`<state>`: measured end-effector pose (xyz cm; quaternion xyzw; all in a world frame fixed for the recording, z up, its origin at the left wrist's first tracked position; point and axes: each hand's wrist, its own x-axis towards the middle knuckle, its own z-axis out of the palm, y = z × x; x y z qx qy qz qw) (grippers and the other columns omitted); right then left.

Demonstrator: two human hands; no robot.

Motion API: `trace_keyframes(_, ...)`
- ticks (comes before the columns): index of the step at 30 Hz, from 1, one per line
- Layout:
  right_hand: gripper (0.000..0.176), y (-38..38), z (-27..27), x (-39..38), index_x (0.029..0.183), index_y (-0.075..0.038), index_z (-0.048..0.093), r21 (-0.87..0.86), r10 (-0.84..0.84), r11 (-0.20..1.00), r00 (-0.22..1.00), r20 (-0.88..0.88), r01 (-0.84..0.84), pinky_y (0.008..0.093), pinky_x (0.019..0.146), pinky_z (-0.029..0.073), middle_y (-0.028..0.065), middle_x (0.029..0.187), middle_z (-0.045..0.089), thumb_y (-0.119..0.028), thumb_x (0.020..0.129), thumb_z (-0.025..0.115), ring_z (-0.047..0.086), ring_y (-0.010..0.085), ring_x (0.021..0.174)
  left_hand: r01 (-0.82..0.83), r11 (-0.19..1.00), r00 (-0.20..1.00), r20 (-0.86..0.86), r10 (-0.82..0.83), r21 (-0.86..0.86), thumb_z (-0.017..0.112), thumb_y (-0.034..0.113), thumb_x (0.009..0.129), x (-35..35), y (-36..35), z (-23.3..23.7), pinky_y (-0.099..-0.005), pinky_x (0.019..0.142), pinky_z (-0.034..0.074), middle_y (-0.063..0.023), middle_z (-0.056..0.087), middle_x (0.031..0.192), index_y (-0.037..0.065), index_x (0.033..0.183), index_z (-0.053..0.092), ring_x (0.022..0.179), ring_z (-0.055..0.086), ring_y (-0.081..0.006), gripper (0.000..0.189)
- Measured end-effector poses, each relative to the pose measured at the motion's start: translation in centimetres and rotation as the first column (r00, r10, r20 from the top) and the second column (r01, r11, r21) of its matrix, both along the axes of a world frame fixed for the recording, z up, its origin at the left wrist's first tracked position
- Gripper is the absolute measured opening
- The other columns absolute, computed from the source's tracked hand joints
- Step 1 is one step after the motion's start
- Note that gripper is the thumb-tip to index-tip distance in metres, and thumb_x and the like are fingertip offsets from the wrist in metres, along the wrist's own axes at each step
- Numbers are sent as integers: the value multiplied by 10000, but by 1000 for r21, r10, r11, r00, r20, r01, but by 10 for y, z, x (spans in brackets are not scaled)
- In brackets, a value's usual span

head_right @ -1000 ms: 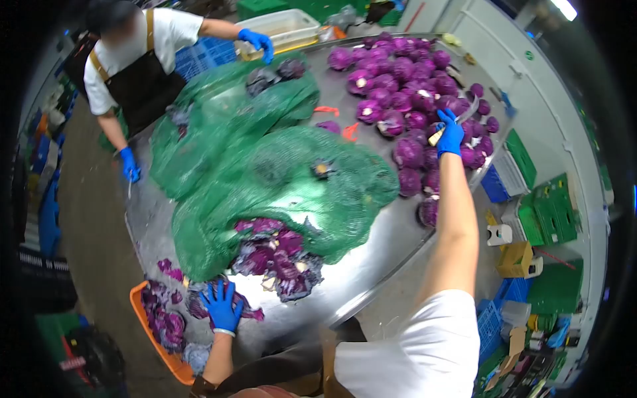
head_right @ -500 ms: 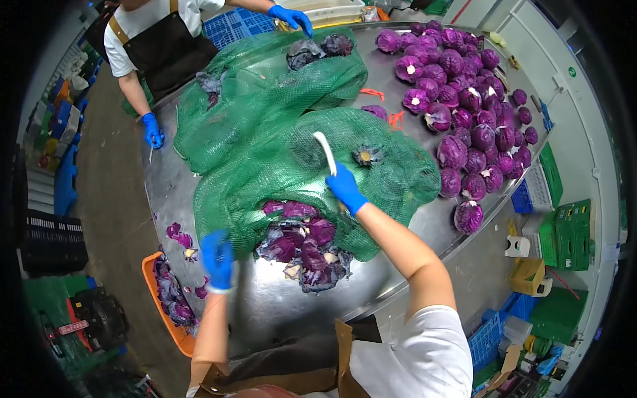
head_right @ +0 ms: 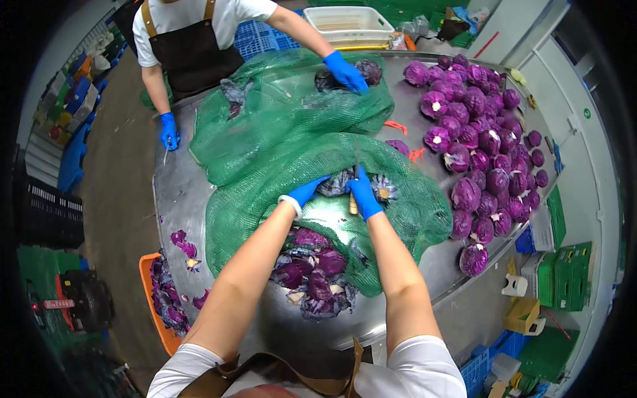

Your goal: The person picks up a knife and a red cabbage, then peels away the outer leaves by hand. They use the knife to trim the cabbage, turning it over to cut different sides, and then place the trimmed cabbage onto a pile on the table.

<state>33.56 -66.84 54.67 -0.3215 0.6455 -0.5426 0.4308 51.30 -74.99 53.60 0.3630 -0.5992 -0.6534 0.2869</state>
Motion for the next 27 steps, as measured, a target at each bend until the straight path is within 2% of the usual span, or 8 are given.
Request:
trace_keyframes(3, 666, 35, 22, 27, 1412, -37, 437, 10, 11, 1000, 1000, -11, -11, 286, 720, 468, 70, 1027, 555, 14, 752, 511, 534, 153, 866, -46, 976, 989, -129, 75, 213, 719, 422, 860, 22, 18, 26, -352, 1097, 364, -149, 473, 1446, -38, 1435, 390, 1301, 461, -252, 806)
trace_keyframes(5, 663, 74, 43, 57, 1379, -41, 477, -247, -47, 965, 876, -480, -84, 298, 872, 458, 113, 1177, 512, 13, 719, 513, 523, 196, 1071, -138, 922, 976, -110, 189, 362, 729, 452, 843, 54, 58, 82, -369, 1108, 346, -206, 455, 1444, -56, 1477, 292, 1310, 449, -265, 922)
trace_keyframes(12, 761, 212, 97, 164, 1391, 13, 452, -192, 58, 979, 998, -20, -61, 342, 1106, 329, 136, 1402, 486, 83, 633, 452, 451, 260, 1314, -145, 814, 954, -137, 265, 562, 602, 148, 918, 202, 232, 101, -398, 1000, 469, -90, 401, 1458, 96, 1493, 273, 1222, 508, -220, 665)
trace_keyframes(17, 692, 267, 80, 224, 1337, -17, 529, -112, 431, 891, 897, -94, -440, 315, 1025, 398, 93, 1401, 479, 43, 649, 481, 502, 211, 1203, -262, 737, 931, -37, 363, 623, 589, 213, 946, 276, 327, 85, -362, 1072, 406, -94, 379, 1500, 81, 1517, 261, 1298, 451, -200, 671)
trace_keyframes(19, 702, 275, 74, 248, 1352, -15, 507, -187, 577, 706, 708, -407, -683, 312, 968, 445, 99, 1373, 507, 49, 653, 482, 531, 215, 1151, -411, 771, 898, 70, 434, 487, 672, 213, 904, 307, 355, 40, -364, 1146, 307, -144, 372, 1501, 4, 1518, 236, 1372, 361, -227, 782)
trace_keyframes(22, 651, 289, 49, 277, 1376, -13, 482, -181, 757, 647, 652, 36, -741, 305, 917, 481, 98, 1341, 535, 71, 730, 464, 577, 222, 1077, -482, 845, 774, 340, 534, -230, 808, 233, 759, 342, 369, 63, -433, 1161, 277, -238, 299, 1527, 28, 1514, 252, 1422, 295, -358, 960)
trace_keyframes(25, 512, 287, 81, 284, 1378, -28, 484, -155, 587, 758, 558, 587, -634, 307, 875, 521, 86, 1292, 570, 43, 872, 527, 629, 213, 1066, 124, 871, 700, 664, 263, -476, 854, 262, 686, 344, 368, 118, -453, 1150, 301, -226, 277, 1539, 65, 1518, 271, 1405, 305, -400, 1034)
trace_keyframes(27, 474, 289, 68, 277, 1367, -36, 481, 190, 616, 743, 767, 180, -642, 336, 651, 539, 104, 1133, 638, -13, 906, 586, 673, 225, 809, -63, 875, 600, 683, 418, -480, 893, 304, 617, 331, 379, 123, -472, 1109, 356, -232, 342, 1478, 71, 1466, 346, 1331, 388, -427, 1036)
